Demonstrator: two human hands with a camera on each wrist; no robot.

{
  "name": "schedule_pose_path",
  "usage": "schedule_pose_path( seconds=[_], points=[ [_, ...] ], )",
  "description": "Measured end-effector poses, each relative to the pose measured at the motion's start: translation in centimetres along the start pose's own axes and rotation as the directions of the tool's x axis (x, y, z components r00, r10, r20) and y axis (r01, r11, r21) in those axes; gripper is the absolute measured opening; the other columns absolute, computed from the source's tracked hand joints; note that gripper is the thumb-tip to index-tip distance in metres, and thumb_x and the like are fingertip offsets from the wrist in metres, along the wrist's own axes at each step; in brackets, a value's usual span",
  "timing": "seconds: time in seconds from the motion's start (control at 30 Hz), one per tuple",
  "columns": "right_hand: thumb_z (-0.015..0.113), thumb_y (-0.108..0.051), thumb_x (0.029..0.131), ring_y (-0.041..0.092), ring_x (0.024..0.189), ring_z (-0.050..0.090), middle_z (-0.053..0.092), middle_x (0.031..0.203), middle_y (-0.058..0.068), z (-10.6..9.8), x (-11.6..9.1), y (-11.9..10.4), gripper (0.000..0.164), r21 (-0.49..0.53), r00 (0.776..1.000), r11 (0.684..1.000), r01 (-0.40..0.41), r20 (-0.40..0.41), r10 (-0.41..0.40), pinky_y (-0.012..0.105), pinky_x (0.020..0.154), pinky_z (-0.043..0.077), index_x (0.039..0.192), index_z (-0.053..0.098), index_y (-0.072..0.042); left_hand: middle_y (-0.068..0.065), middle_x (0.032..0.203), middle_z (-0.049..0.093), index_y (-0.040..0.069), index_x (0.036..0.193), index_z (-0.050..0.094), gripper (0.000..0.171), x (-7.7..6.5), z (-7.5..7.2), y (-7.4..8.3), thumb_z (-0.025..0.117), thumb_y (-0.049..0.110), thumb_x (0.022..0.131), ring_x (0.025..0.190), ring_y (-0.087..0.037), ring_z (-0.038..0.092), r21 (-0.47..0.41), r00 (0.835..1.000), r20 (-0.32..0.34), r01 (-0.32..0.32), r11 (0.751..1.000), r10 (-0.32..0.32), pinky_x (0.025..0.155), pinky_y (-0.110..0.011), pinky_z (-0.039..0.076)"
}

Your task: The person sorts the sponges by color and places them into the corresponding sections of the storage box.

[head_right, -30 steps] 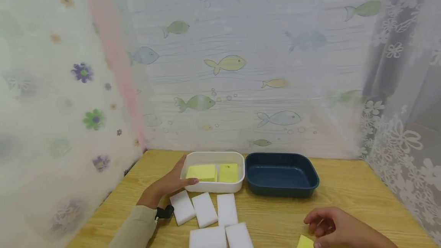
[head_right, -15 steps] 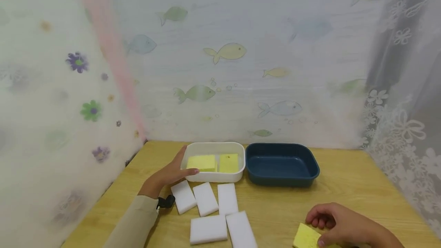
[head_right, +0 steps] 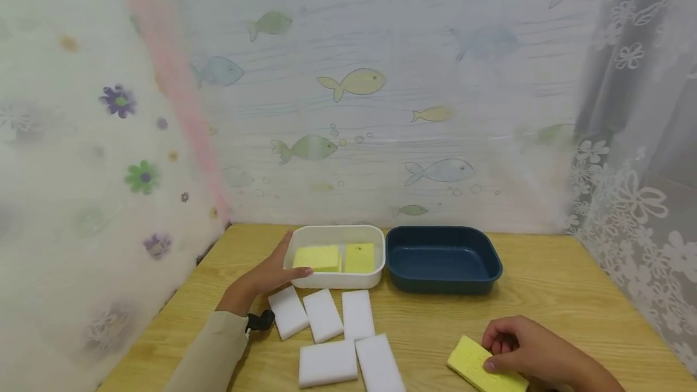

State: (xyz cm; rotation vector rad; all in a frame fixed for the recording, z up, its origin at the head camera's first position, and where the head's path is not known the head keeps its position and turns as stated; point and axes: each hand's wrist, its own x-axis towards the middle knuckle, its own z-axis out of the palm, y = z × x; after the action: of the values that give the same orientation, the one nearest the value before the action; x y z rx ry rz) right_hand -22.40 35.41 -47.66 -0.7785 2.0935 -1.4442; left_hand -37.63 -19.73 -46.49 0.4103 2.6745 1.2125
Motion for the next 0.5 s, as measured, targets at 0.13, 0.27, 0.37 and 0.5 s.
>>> schedule_pose_path(
  seconds=[0.13,0.27,0.37,0.5],
  points=[
    [0.068,-0.017,0.1,0.008,0.066,0.054,0.062,0.081,-0.004,0.9,0.6,-0.6,0.014,-0.173,0.984,0.979,-0.108,-0.161,0.08,0.029,0.056,0.045,0.102,0.069,-0.003,-0.004,0.174,-0.012,0.024,0.166,-0.015,0.13,0.0,-0.1,0.0,0.075,0.069,0.083,0.161,-0.033,-0.003,0.004,1.0,0.001,-0.001,1.0,0.001,0.125,-0.064,0.012],
    [0.072,-0.028,0.098,0.003,0.065,0.053,0.062,0.079,-0.005,1.5,0.9,-1.2,0.019,-0.277,0.959,0.94,-0.201,-0.252,0.131,0.027,0.056,0.043,0.099,0.07,-0.01,-0.004,0.174,-0.012,0.025,0.166,-0.015,0.129,0.0,-0.1,-0.1,0.075,0.069,0.083,0.161,-0.033,-0.004,0.012,1.0,0.0,0.002,1.0,-0.002,0.125,-0.065,0.012],
    [0.074,-0.023,0.097,0.006,0.066,0.052,0.06,0.082,-0.003,1.3,0.7,-1.4,0.022,-0.241,0.972,0.956,-0.165,-0.203,0.117,0.029,0.056,0.042,0.105,0.067,-0.004,-0.004,0.174,-0.012,0.025,0.166,-0.015,0.129,-0.1,-0.1,-0.1,0.075,0.068,0.084,0.161,-0.032,-0.004,0.008,1.0,-0.001,-0.002,1.0,0.002,0.126,-0.064,0.012],
    [0.077,-0.013,0.092,0.01,0.07,0.049,0.053,0.087,0.002,1.0,0.1,-1.6,0.036,-0.137,0.989,0.981,-0.137,-0.082,0.127,0.031,0.057,0.039,0.118,0.057,0.001,-0.004,0.174,-0.012,0.023,0.166,-0.014,0.129,-0.1,-0.1,0.1,0.075,0.067,0.084,0.161,-0.032,-0.004,0.005,1.0,0.001,-0.01,1.0,0.01,0.126,-0.064,0.012]
  ],
)
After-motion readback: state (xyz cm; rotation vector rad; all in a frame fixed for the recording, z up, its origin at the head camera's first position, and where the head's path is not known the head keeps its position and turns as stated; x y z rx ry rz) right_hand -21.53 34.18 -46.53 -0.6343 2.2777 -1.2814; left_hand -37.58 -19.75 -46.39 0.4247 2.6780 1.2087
